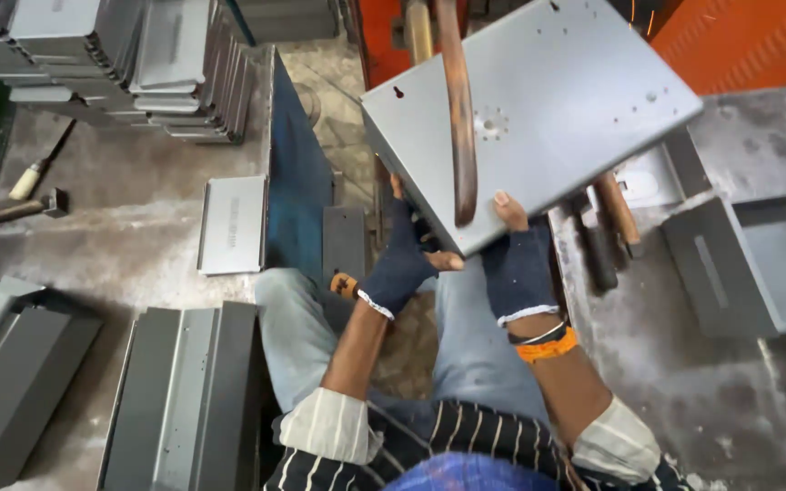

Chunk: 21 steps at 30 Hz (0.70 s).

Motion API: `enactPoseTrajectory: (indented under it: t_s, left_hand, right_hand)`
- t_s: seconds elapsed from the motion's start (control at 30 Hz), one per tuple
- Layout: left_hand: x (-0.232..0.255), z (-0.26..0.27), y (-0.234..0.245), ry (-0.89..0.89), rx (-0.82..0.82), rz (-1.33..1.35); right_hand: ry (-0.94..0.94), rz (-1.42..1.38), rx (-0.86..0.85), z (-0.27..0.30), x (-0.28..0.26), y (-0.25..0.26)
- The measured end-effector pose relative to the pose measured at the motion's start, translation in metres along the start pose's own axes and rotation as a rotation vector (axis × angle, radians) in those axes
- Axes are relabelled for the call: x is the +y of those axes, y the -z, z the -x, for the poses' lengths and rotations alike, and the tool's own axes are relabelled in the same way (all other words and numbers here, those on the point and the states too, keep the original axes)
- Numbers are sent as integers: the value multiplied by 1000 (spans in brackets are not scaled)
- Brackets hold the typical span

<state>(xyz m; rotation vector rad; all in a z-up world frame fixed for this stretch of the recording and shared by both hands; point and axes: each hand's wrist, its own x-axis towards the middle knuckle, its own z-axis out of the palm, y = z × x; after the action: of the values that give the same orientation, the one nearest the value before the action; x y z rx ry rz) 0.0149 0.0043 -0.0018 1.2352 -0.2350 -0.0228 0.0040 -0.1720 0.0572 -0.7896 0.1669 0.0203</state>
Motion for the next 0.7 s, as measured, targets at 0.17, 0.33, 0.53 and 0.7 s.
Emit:
enactPoseTrajectory:
  t_s: [0.17,0.33,0.53,0.7]
  left_hand:
    - [-121,-24,83,2,399,586]
    - [69,29,20,-150,116,-271]
    - [97,24,-1,-265,49,-425]
    - [71,14,-2,-351,98,-421]
  right_hand:
    - [285,452,-172,4,1,79]
    - [-132,223,167,16,-60,61]
    - [-144,266,19,-8,-85,58]
    - [47,436,-80,-21,-107,46]
